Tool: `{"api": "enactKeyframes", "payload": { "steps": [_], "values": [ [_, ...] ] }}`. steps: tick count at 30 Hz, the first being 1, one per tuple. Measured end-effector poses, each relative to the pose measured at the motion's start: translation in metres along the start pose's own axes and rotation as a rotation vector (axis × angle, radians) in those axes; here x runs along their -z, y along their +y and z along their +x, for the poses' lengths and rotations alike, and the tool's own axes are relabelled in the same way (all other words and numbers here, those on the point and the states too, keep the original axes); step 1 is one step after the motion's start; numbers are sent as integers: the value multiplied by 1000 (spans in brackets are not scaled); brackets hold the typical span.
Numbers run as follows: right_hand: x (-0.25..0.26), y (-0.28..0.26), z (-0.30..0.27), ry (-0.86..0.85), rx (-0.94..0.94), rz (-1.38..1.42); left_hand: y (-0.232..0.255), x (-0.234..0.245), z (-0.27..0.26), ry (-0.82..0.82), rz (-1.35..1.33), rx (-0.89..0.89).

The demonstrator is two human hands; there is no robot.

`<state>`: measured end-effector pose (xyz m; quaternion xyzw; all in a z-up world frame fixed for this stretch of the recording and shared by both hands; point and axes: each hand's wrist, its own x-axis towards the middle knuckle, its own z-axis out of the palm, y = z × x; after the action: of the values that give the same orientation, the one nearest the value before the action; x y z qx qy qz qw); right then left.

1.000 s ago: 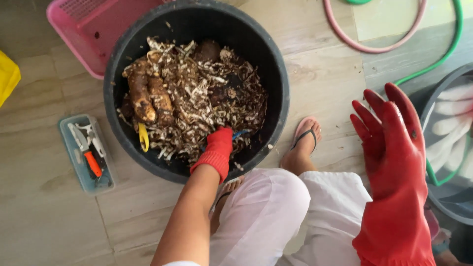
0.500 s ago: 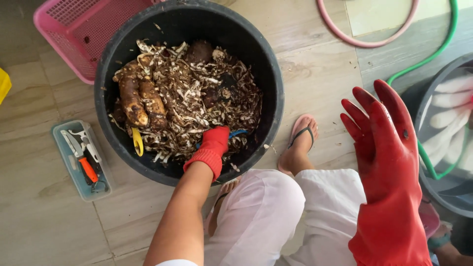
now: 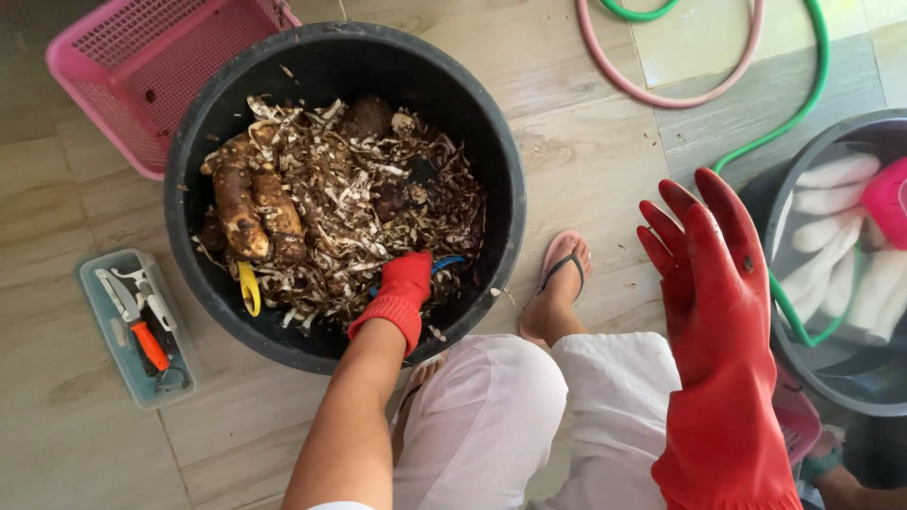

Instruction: A person wearing red gloves uses a blue handheld peeler to remove the skin from a large root vegetable over a bucket of peels.

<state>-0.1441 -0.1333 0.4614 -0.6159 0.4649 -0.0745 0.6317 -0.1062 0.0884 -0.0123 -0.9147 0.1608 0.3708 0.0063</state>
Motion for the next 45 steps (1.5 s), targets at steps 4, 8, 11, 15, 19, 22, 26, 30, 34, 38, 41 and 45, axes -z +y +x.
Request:
{"api": "enactKeyframes", "payload": {
  "steps": [4,8,11,15,19,22,26,30,34,38,41,45],
  "values": [
    [4,3,2,-53,56,41,12,41,-28,28,-61,-26],
    [2,2,0,-68,61,34,20,79,-40,232,-248,-48],
    [-9,-13,-15,-29,3,-52,19,135,-70,282,-548,-39],
    [-9,-9,-15,-59,23,-33,9,185,-98,327,-856,56],
    [-6,-5,-12,-76,36,-64,-9,201,-106,455,-1652,-99],
    [-6,-4,-16,-103,54,-67,-38,158,-67,401,-2206,-249],
    [-7,-3,-17,-118,52,-65,-54,145,-73,447,-1576,26],
    [-5,-1,-16,-126,61,-57,-64,154,-105,504,-1059,7],
    [-5,-8,-18,-115,38,-77,-32,223,-176,178,-1045,167],
    [-7,-12,-20,-91,2,-134,-40,196,-166,129,-829,13],
    [-4,-6,-15,-114,22,-105,-65,120,-87,693,-634,-161],
    [-11,-16,-21,-78,-55,-181,-59,114,-64,451,-369,-5]
  ]
}}
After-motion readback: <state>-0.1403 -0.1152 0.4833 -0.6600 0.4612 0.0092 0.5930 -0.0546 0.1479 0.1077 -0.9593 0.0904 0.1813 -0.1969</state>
